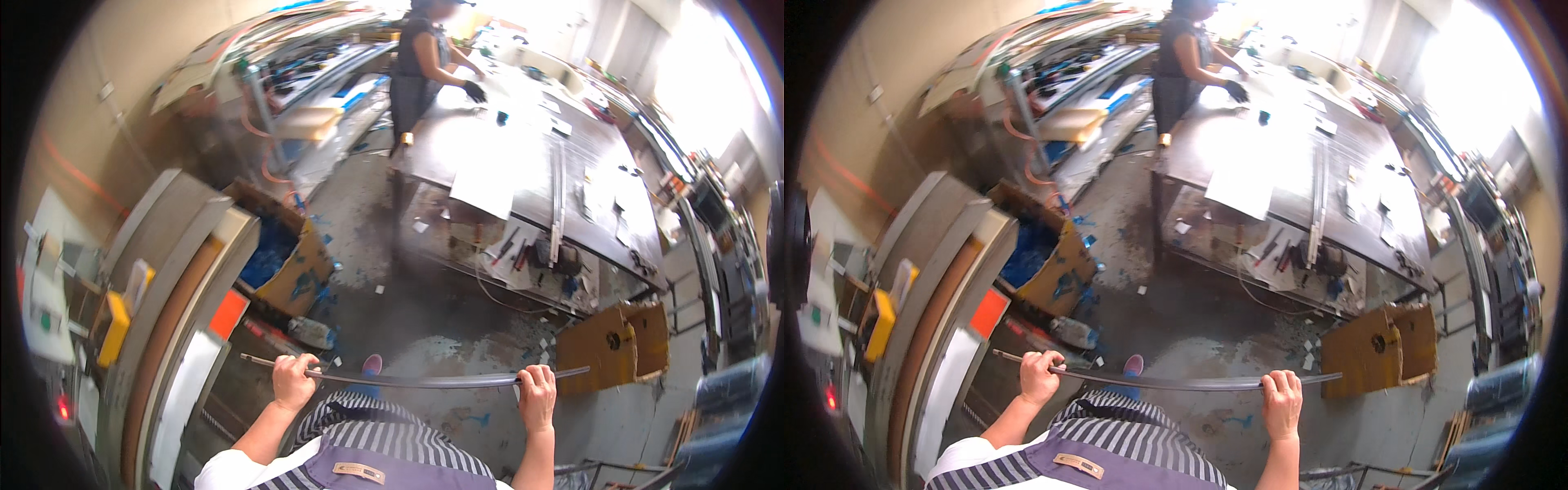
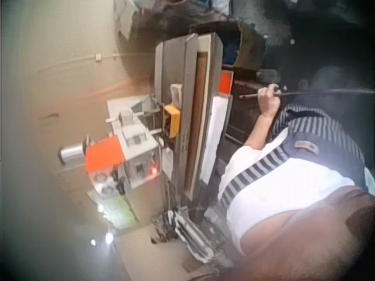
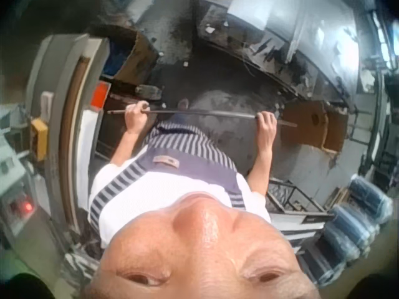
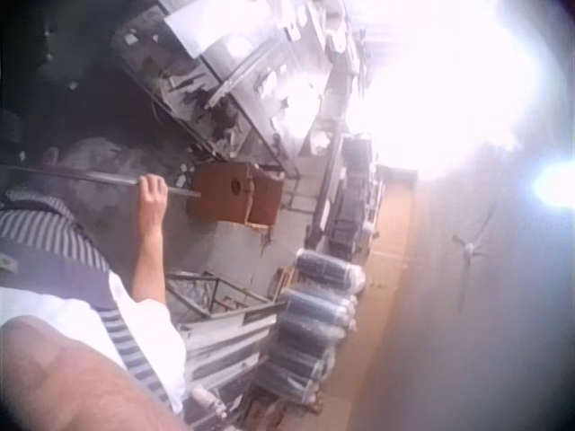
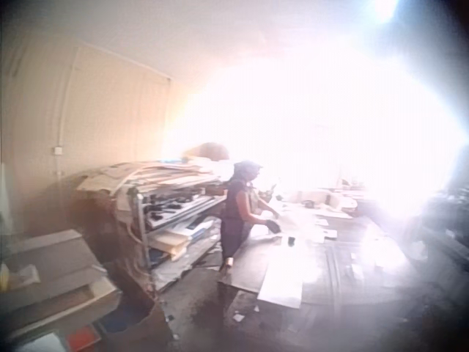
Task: The person repeatedly picks up long, thin metal rods from a workbench and places them into a bending machine. They operate the machine to bend the rods and then remove the finished pieces, handing them to another person in the workshop.
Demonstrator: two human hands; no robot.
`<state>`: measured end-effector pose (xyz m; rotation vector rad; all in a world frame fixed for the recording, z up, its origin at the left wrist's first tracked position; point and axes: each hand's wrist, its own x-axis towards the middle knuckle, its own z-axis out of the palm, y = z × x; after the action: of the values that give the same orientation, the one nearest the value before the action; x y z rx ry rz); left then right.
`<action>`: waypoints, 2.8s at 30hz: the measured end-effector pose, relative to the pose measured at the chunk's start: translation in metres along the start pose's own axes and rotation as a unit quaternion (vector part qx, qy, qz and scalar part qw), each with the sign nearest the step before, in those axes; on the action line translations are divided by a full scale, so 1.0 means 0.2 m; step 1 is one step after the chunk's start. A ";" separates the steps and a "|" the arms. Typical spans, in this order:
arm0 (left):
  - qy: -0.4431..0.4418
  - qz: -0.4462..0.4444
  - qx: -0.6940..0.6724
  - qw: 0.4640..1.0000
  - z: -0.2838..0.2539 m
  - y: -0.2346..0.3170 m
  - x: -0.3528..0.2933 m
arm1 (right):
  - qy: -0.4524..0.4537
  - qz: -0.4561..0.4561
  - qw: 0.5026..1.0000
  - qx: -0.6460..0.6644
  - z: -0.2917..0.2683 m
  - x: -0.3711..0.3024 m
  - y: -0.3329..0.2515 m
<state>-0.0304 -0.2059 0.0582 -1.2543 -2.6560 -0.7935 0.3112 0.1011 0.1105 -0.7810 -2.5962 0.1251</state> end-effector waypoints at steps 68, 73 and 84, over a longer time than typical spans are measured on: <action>0.415 -0.321 0.302 0.796 -2.12 -0.96 -2.85 | 0.043 -0.493 0.806 0.325 0.23 -0.33 -3.10; 0.422 -0.312 0.310 0.793 -2.12 -0.94 -2.84 | 0.050 -0.498 0.803 0.325 0.23 -0.31 -3.07; 0.406 -0.318 0.278 0.811 -2.14 -0.92 -2.77 | 0.051 -0.467 0.831 0.298 0.41 -0.28 -2.94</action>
<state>0.1403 -0.8975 0.1830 0.1569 -2.2248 -0.3780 0.0199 -0.4196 0.1346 0.6901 -2.3132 0.5298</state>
